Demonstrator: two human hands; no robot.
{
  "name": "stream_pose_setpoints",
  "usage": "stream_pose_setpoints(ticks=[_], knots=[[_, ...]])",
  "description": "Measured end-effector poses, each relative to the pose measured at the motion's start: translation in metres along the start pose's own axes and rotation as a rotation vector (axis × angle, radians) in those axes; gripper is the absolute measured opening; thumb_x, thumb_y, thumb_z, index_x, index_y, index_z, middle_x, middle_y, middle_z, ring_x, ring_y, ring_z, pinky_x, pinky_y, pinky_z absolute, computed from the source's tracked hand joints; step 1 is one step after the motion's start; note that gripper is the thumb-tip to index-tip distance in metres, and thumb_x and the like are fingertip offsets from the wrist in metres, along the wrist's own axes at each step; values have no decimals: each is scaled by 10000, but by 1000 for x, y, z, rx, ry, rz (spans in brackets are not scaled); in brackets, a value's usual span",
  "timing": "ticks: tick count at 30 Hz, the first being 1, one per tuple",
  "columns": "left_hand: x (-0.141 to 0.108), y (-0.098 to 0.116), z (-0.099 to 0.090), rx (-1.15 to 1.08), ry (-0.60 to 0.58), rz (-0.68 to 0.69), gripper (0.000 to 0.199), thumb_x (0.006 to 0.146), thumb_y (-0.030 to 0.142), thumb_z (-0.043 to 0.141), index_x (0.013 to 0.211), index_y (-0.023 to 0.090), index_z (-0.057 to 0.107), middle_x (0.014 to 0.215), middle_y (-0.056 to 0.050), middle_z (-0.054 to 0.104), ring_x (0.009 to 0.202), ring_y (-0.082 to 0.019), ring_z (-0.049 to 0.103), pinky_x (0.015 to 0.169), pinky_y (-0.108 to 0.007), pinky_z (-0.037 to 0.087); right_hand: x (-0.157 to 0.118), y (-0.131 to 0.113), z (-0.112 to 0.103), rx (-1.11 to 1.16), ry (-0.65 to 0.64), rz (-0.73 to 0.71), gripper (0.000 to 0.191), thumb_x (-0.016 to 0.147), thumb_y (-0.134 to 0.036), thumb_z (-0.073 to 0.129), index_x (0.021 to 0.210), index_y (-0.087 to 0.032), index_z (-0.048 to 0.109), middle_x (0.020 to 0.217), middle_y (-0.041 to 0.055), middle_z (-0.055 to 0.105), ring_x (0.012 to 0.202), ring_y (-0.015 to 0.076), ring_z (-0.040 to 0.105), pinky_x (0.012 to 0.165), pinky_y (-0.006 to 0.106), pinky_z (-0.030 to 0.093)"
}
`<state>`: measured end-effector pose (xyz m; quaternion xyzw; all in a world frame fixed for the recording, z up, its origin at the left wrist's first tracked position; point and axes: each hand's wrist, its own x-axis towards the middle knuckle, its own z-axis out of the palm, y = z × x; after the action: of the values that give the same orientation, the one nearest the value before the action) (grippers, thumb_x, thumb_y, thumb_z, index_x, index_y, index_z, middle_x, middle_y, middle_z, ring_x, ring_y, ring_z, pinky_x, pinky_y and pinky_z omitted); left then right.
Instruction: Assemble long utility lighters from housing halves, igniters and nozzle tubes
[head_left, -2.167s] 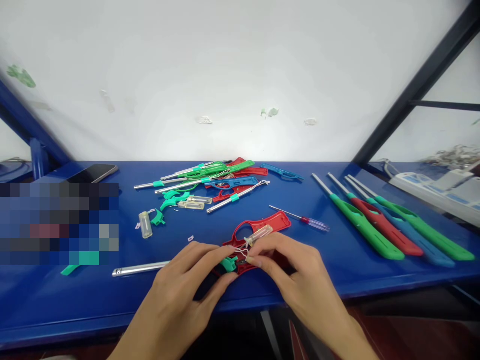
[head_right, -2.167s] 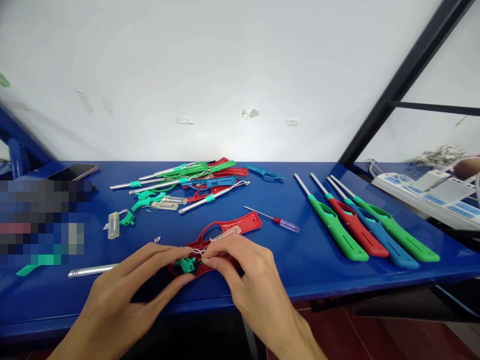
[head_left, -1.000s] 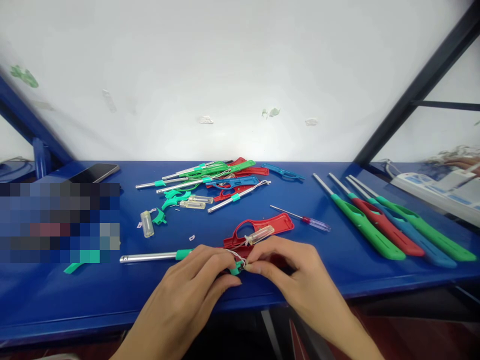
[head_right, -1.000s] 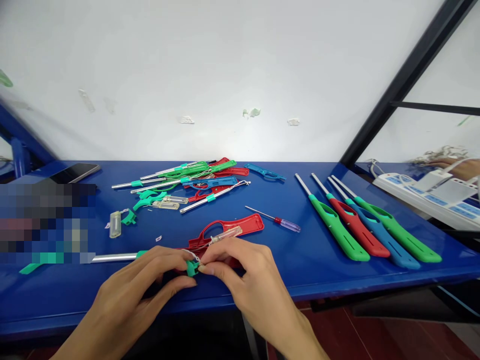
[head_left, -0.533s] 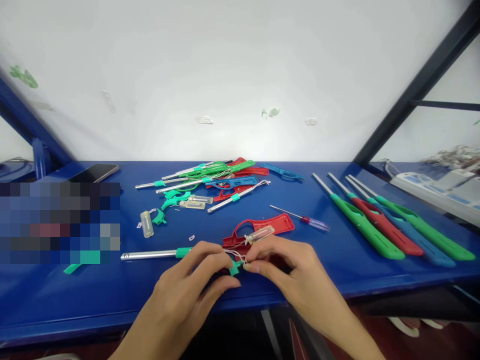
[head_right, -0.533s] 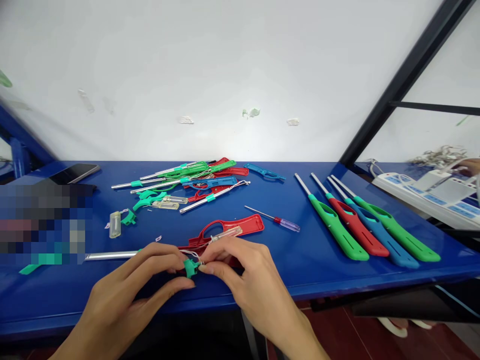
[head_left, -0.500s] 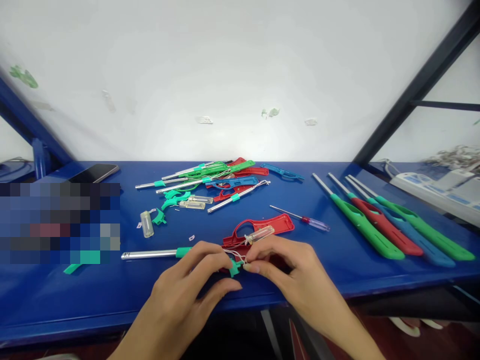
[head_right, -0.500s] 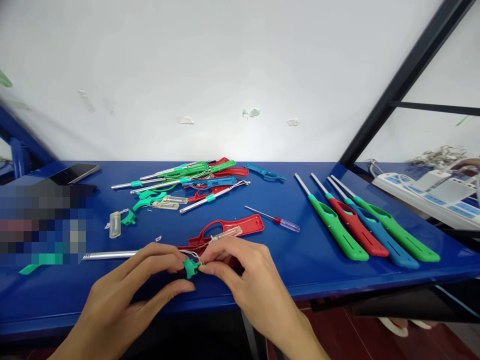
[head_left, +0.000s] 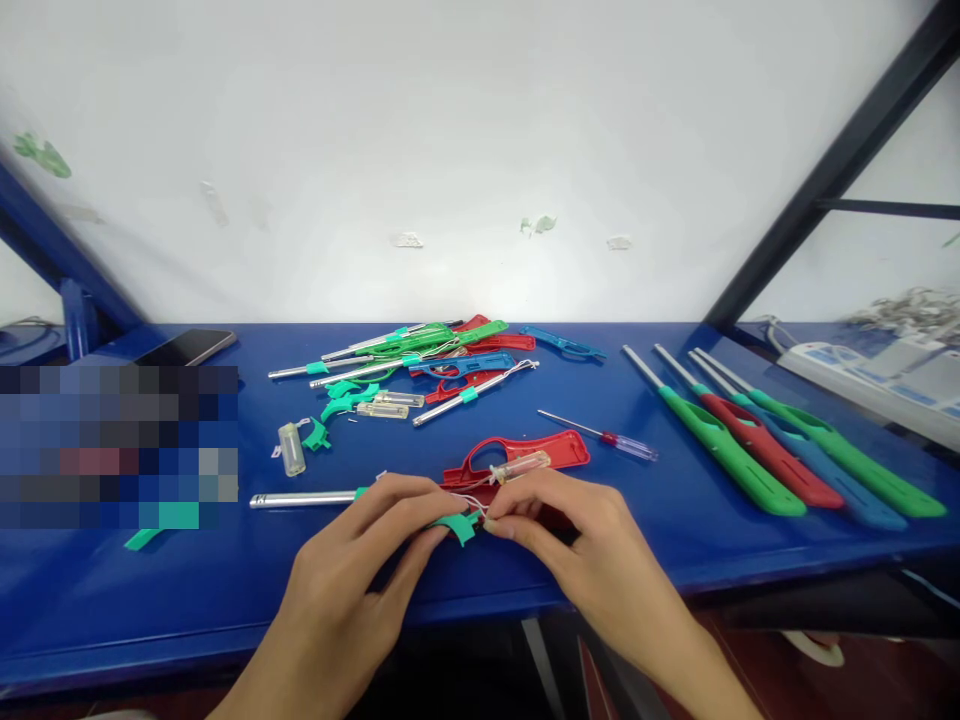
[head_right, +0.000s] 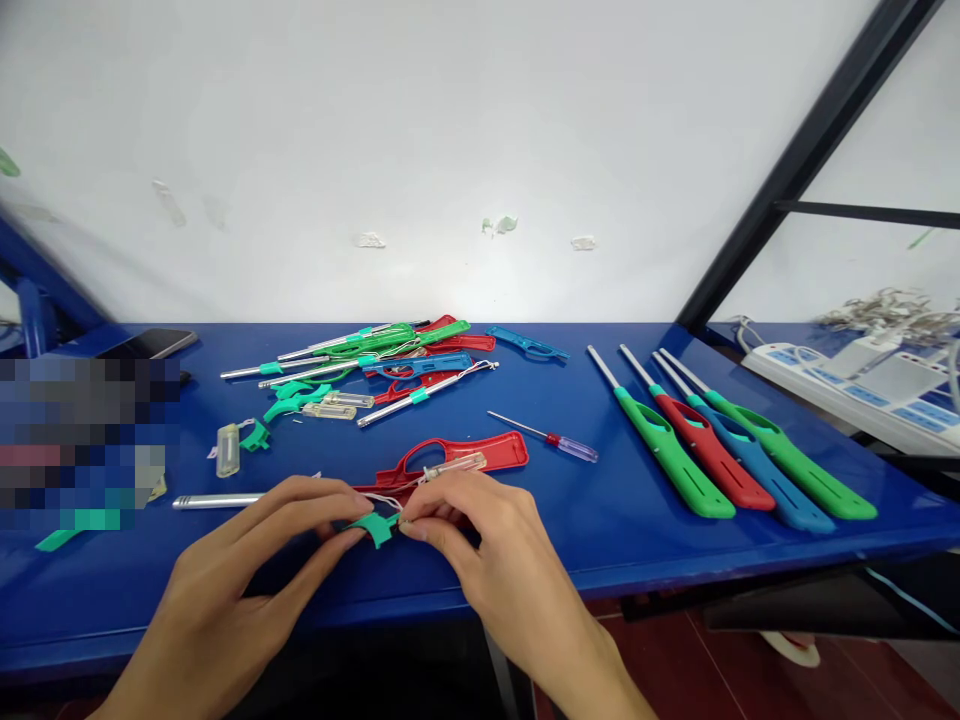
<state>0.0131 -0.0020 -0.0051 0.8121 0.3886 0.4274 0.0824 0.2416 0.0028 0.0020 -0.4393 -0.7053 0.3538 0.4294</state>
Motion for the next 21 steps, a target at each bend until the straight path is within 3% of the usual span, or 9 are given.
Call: stream_pose_setpoints(ticks=[8, 14, 21], knots=[[-3, -6, 9, 95, 71, -50, 186, 1097, 252, 613, 1242, 336, 695, 1127, 50, 717, 920, -111, 731, 899, -202, 596, 0, 1, 0, -45, -26, 6, 152, 993, -144, 759, 953, -291, 758, 896, -108, 779, 777, 71, 692, 775, 141, 514], [-5, -8, 8, 210, 61, -49, 258, 1101, 325, 631, 1357, 343, 659, 1058, 38, 729, 932, -166, 693, 1028, -334, 577, -1, 1, -1, -86, -36, -23, 160, 1013, -137, 736, 977, -292, 755, 944, -101, 787, 821, 79, 703, 808, 154, 518], [-1, -11, 8, 287, 56, -16, 319, 1129, 404, 574, 1430, 315, 631, 1157, -19, 774, 1036, -230, 714, 883, -363, 616, 0, 2, 0, -134, -23, -64, 148, 1023, -145, 729, 990, -287, 758, 981, -82, 800, 886, 107, 731, 862, 194, 538]])
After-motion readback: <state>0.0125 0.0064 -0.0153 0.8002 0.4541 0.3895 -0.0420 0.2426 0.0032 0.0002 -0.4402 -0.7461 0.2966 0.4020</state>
